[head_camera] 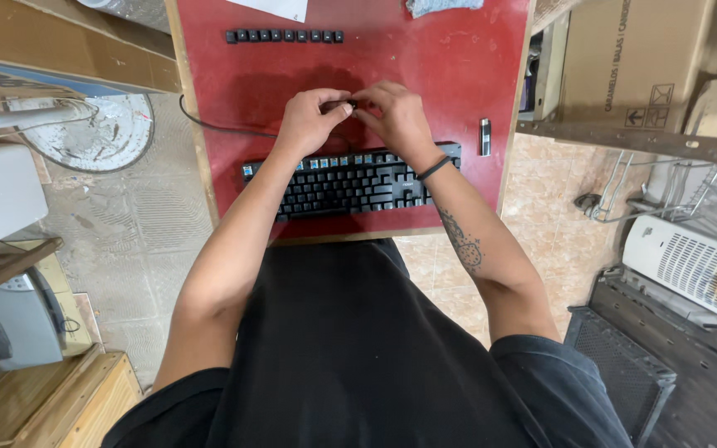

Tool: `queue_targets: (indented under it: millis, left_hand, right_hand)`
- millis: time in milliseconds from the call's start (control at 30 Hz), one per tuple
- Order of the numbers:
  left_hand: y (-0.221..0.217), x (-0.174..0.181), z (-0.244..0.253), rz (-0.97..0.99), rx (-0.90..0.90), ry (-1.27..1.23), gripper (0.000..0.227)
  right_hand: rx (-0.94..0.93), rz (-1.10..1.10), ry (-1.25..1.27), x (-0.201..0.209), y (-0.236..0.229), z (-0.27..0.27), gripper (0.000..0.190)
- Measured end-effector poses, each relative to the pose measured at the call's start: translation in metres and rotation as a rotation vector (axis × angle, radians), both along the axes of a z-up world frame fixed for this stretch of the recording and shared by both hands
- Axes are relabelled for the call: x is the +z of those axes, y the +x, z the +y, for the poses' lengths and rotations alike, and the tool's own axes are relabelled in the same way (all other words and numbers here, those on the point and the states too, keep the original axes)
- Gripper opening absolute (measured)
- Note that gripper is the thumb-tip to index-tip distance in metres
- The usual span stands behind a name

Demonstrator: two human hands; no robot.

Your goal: The person removes keycaps from a black keyboard one by one using their fingers and places them in a row on the red table. The person continues this process across the top rows of the keyboard.

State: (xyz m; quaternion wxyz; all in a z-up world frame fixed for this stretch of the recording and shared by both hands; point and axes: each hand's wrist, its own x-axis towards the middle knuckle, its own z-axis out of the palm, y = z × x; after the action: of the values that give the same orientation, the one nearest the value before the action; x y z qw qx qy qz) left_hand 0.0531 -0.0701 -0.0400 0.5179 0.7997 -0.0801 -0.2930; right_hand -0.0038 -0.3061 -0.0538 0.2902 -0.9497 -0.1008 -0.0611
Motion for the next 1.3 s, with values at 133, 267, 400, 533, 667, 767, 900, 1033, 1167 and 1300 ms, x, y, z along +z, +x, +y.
queue_targets:
  millis: [133,267,400,533,667,767,900,1033,1167,1300]
  left_hand:
    - [0.005,0.005,0.016,-0.092,-0.001,0.078,0.040]
    - [-0.008,0.010,0.053,-0.243,-0.003,0.222,0.035]
    - [-0.032,0.003,0.098,-0.442,0.043,0.253,0.030]
    - [-0.055,0.001,0.138,-0.590,0.159,0.276,0.027]
    - [-0.083,-0.008,0.177,-0.618,0.251,0.325,0.033]
    - [-0.102,-0.018,0.200,-0.494,0.267,0.348,0.042]
    - [-0.122,-0.036,0.214,-0.388,0.286,0.382,0.049]
    - [-0.122,-0.028,0.211,-0.290,0.179,0.379,0.068]
    - [-0.119,-0.040,0.205,-0.262,0.090,0.362,0.072]
    - [-0.118,-0.042,0.200,-0.344,0.102,0.320,0.069]
  right_hand:
    - [-0.043,0.046,0.136,0.000,0.045,-0.022,0.026]
    - [-0.147,0.152,0.183,-0.023,0.090,-0.030,0.027]
    - [-0.125,0.214,0.146,-0.037,0.112,-0.028,0.023]
    - [-0.128,0.257,0.162,-0.038,0.118,-0.029,0.026]
    - [-0.133,0.274,0.165,-0.037,0.122,-0.028,0.027]
    - [-0.148,0.273,0.173,-0.042,0.124,-0.027,0.027]
    - [-0.146,0.264,0.165,-0.046,0.122,-0.029,0.028]
    - [-0.168,0.303,0.269,-0.038,0.111,-0.031,0.036]
    - [-0.207,0.213,0.277,-0.019,0.078,-0.043,0.026]
    - [-0.146,0.239,0.179,0.004,0.014,-0.056,0.020]
